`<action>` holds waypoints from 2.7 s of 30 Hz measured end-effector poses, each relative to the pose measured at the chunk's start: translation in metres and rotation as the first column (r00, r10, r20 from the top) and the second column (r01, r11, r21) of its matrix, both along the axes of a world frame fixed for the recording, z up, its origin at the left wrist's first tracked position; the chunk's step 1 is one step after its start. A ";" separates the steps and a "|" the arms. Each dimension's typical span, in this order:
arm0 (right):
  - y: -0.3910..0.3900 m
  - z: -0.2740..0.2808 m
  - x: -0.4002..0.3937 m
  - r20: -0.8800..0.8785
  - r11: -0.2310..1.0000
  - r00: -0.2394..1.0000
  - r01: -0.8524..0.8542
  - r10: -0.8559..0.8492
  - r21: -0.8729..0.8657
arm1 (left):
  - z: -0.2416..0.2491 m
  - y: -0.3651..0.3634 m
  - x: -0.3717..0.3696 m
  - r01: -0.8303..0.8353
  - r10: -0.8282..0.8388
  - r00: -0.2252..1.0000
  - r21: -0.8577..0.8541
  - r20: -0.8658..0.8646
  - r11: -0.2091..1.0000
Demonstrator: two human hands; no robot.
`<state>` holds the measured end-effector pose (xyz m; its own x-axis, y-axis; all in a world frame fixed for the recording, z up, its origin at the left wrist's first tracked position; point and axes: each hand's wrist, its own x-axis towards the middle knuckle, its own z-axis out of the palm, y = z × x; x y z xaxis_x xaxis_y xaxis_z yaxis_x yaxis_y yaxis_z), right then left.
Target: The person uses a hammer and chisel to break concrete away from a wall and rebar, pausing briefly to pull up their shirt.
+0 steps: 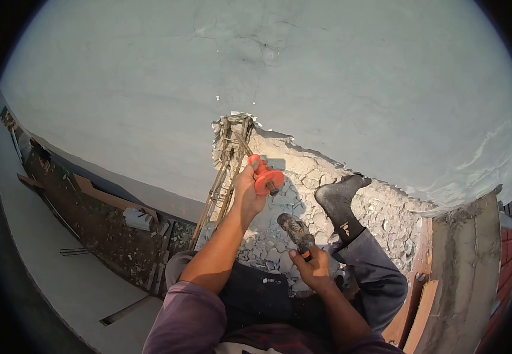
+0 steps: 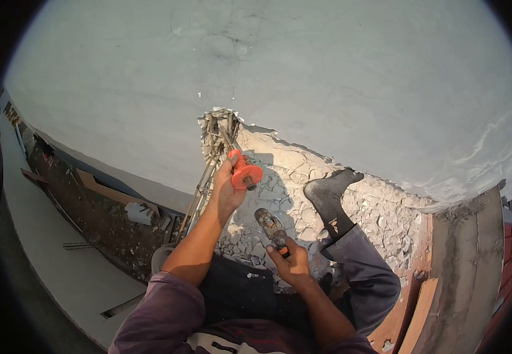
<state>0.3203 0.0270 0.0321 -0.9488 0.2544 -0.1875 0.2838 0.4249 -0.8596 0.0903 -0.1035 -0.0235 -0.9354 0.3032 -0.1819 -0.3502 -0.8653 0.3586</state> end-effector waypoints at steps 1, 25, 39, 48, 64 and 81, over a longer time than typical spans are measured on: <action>0.001 0.001 0.000 -0.010 1.000 1.000 -0.002 0.002 0.008 | 0.000 -0.004 -0.003 -0.016 0.016 1.000 -0.001 -0.011 1.000; -0.071 0.139 -0.104 -0.925 0.987 0.343 -0.071 0.161 0.145 | 0.052 -0.006 -0.056 -0.070 0.038 0.996 0.493 0.075 0.867; -0.026 0.097 -0.119 -0.719 0.960 0.661 -0.010 0.215 0.279 | 0.065 -0.003 -0.050 -0.064 0.004 0.993 0.494 0.120 0.867; -0.051 0.146 -0.072 -0.842 0.984 0.517 -0.154 0.157 0.089 | 0.046 -0.003 -0.058 -0.001 -0.020 0.999 0.455 0.040 0.890; -0.009 0.125 -0.137 -0.135 0.140 0.405 0.016 0.904 0.990 | 0.023 -0.010 -0.062 0.150 -0.088 0.984 0.440 -0.158 0.886; 0.019 0.146 -0.156 -0.260 0.474 0.827 -0.010 0.499 0.880 | 0.079 -0.003 -0.078 0.118 -0.113 0.993 0.173 -0.041 0.978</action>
<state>0.1644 0.0462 0.1781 -0.8923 -0.2172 0.3957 -0.2534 0.9665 -0.0411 0.0119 -0.1065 0.0558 -0.8965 0.4340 -0.0885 -0.4426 -0.8698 0.2180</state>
